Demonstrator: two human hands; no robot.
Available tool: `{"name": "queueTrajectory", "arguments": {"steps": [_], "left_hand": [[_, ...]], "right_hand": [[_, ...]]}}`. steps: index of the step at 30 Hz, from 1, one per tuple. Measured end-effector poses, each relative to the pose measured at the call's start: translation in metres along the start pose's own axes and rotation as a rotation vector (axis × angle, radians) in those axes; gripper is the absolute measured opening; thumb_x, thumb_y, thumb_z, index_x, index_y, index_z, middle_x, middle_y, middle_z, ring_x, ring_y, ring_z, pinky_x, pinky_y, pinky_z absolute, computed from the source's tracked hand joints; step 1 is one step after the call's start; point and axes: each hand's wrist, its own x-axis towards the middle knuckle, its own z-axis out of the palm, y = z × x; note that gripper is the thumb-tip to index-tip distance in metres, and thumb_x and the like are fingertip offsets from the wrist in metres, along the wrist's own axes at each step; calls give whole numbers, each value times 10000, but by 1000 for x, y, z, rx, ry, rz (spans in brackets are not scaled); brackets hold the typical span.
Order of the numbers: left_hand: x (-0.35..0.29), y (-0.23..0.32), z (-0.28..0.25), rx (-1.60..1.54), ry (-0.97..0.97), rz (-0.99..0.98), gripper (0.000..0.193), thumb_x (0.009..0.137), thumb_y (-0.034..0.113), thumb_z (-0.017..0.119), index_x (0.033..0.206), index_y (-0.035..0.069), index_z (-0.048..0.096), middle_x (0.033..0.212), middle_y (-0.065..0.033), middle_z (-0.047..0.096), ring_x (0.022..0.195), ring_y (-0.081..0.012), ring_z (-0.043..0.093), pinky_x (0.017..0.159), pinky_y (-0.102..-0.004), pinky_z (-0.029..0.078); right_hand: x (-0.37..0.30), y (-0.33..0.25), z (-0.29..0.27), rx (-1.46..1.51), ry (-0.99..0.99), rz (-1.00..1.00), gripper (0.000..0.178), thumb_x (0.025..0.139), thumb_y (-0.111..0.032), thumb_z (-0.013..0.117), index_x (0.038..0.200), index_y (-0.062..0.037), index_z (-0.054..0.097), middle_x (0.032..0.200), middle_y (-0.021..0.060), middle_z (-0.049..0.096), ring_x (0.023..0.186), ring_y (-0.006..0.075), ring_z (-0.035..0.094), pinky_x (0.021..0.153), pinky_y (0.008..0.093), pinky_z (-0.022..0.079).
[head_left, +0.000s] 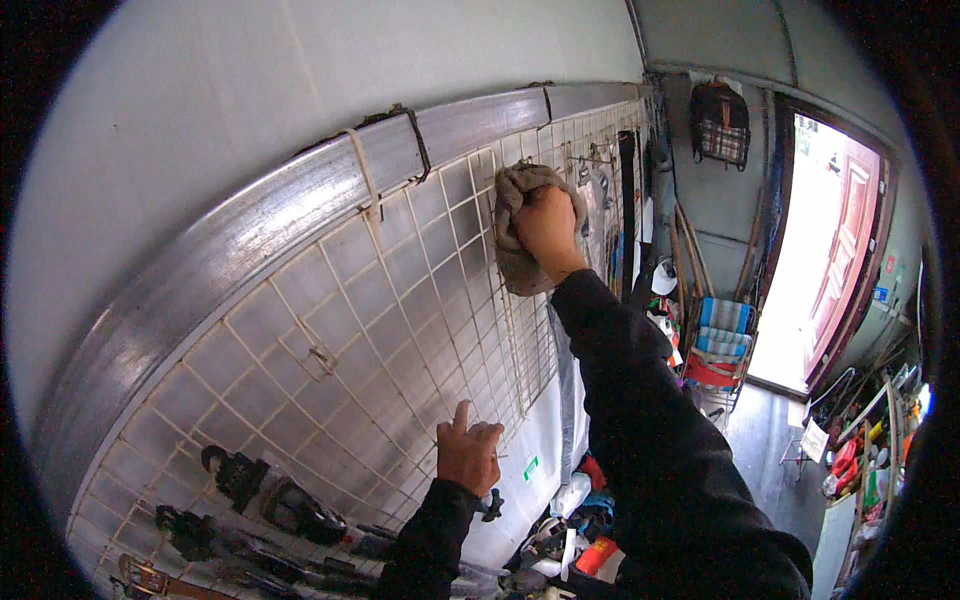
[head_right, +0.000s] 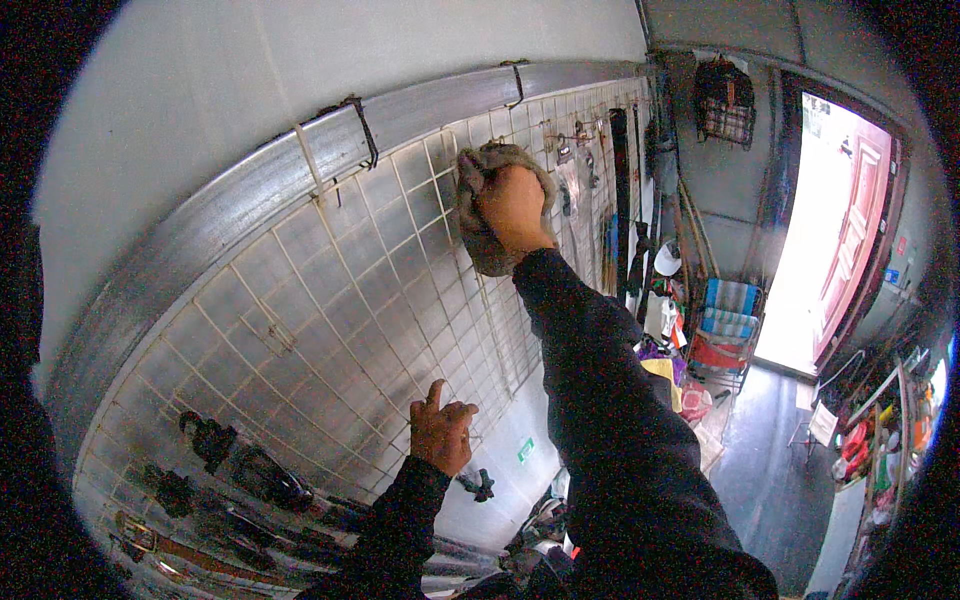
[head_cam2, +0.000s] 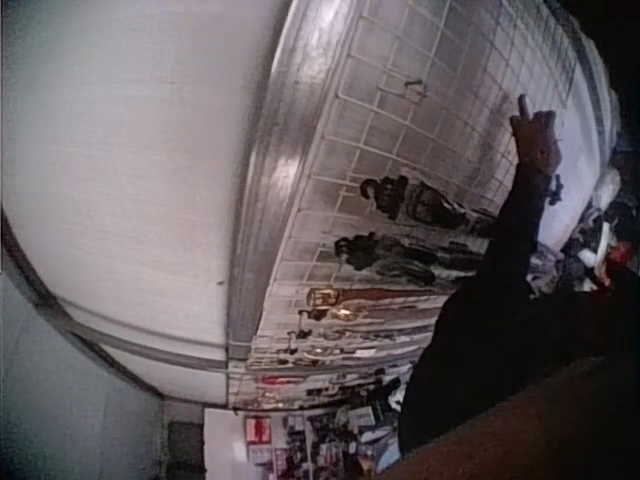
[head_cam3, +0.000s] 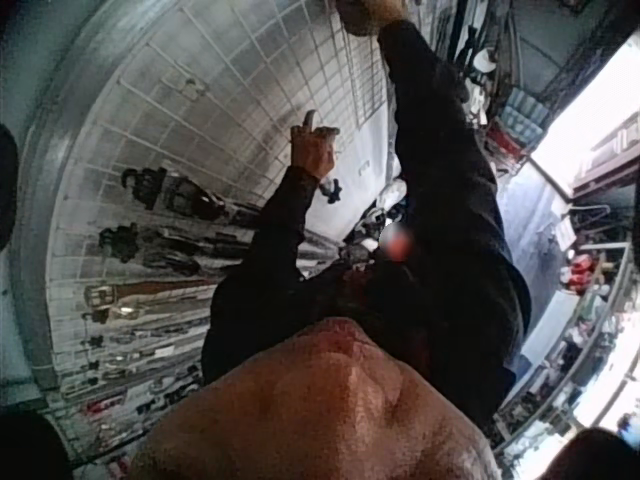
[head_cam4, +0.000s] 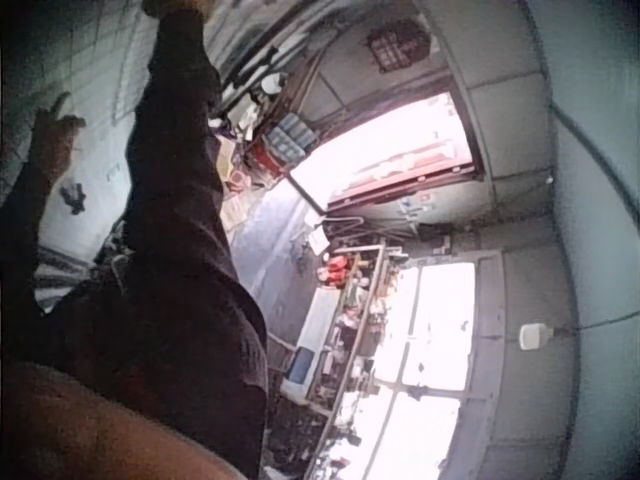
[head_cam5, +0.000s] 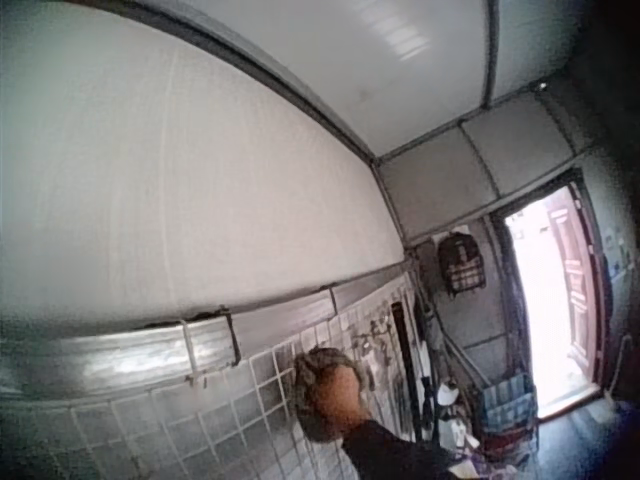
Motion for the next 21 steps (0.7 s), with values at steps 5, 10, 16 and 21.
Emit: {"name": "queueTrajectory", "arguments": {"steps": [5, 10, 16, 21], "left_hand": [[0, 2, -1, 6, 27, 16, 368, 737, 75, 699, 1100, 133, 697, 1064, -82, 736, 1345, -407, 448, 871, -541, 392], [4, 3, -4, 18, -24, 1, 380, 731, 68, 701, 1105, 137, 695, 1068, -77, 733, 1353, -408, 443, 866, -539, 390], [1, -2, 6, 8, 13, 10, 395, 717, 73, 707, 1106, 137, 701, 1070, -58, 729, 1353, -405, 447, 859, -526, 383], [1, -4, 4, 44, -29, 10, 391, 731, 79, 707, 1119, 128, 717, 1064, -54, 729, 1346, -397, 455, 872, -515, 377]], "right_hand": [[-10, 5, -19, -155, -148, 16, 180, 861, -183, 681, 1003, -92, 742, 953, 197, 731, 881, 421, 704, 756, 482, 556], [10, 13, -6, -85, -58, 7, 207, 829, -193, 687, 953, -40, 751, 927, 221, 728, 872, 435, 699, 778, 501, 560], [9, 21, 11, -219, -189, 247, 234, 826, -203, 693, 949, -14, 756, 962, 228, 735, 878, 426, 705, 810, 500, 564], [-23, 24, -7, -142, -119, 22, 227, 826, -186, 685, 1011, -81, 764, 1016, 188, 736, 934, 396, 704, 818, 479, 560]]}}
